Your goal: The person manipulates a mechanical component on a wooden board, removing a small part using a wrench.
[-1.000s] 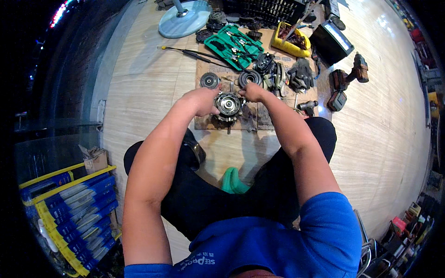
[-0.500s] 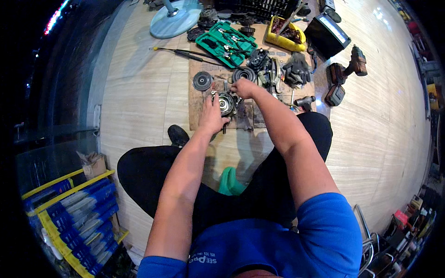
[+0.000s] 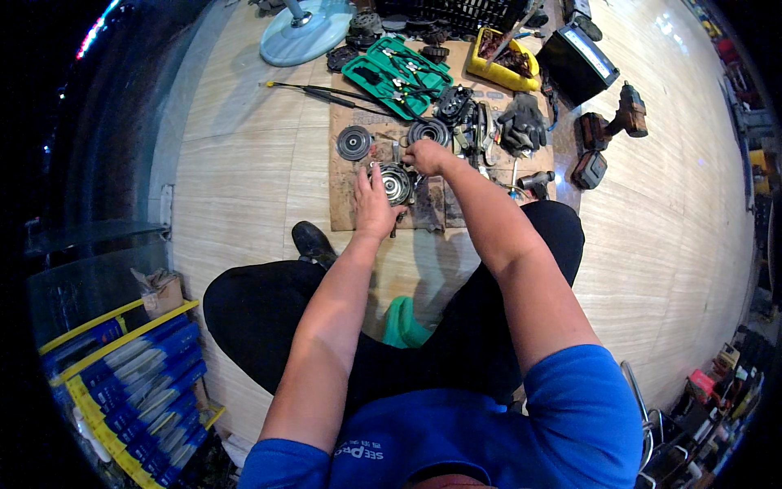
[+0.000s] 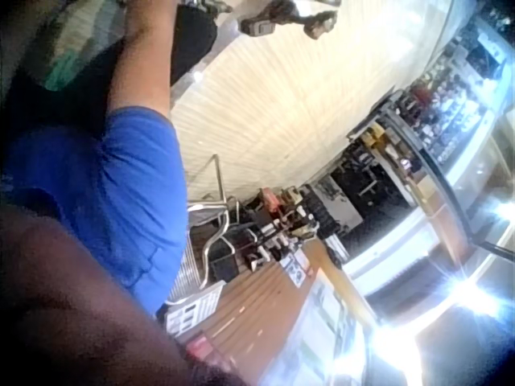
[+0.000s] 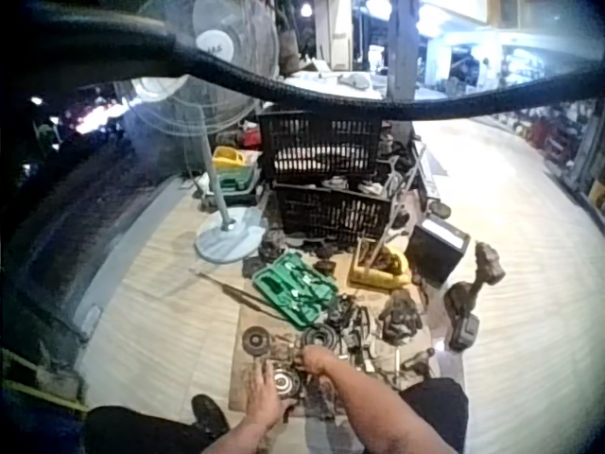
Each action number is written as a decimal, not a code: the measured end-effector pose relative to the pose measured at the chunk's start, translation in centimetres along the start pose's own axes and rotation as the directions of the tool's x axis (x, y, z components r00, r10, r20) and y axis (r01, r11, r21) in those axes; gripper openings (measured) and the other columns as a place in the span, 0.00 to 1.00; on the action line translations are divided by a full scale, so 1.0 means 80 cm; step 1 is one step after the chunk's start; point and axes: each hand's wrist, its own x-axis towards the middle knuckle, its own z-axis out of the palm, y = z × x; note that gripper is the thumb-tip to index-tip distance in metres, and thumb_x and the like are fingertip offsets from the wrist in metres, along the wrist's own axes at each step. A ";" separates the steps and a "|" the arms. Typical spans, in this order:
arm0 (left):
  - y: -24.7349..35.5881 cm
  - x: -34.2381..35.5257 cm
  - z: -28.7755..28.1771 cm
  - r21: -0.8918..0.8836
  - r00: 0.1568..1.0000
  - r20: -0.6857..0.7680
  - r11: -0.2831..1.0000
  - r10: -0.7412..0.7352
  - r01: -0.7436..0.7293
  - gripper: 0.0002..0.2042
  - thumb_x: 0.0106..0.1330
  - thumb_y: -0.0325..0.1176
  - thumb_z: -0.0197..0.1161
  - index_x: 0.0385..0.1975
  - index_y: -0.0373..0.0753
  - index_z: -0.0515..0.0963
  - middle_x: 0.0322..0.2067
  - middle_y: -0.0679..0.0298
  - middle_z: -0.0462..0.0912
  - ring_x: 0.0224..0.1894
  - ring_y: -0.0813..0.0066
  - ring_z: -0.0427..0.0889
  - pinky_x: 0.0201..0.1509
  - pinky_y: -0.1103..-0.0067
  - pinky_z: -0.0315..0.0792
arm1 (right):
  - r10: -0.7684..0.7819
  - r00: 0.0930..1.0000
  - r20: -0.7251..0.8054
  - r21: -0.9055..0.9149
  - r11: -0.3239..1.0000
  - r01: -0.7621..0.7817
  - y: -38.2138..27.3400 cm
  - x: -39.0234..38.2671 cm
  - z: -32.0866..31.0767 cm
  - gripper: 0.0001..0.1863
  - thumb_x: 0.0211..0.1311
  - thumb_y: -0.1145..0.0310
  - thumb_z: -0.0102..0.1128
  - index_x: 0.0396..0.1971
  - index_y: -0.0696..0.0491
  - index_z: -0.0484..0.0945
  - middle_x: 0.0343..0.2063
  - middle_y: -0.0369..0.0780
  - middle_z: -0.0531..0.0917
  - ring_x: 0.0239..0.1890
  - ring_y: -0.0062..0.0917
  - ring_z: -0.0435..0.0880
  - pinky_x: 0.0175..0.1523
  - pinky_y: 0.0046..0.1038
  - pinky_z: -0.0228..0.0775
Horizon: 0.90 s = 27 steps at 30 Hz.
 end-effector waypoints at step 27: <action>0.003 0.005 -0.004 0.033 0.998 0.051 0.999 -0.034 0.033 0.58 0.37 0.37 0.83 0.70 0.39 0.51 0.68 0.43 0.51 0.70 0.44 0.55 0.71 0.60 0.57 | 0.108 0.981 -0.162 0.228 0.971 -0.070 -0.010 -0.026 0.011 0.21 0.62 0.53 0.58 0.36 0.58 0.84 0.36 0.54 0.83 0.42 0.49 0.82 0.50 0.43 0.72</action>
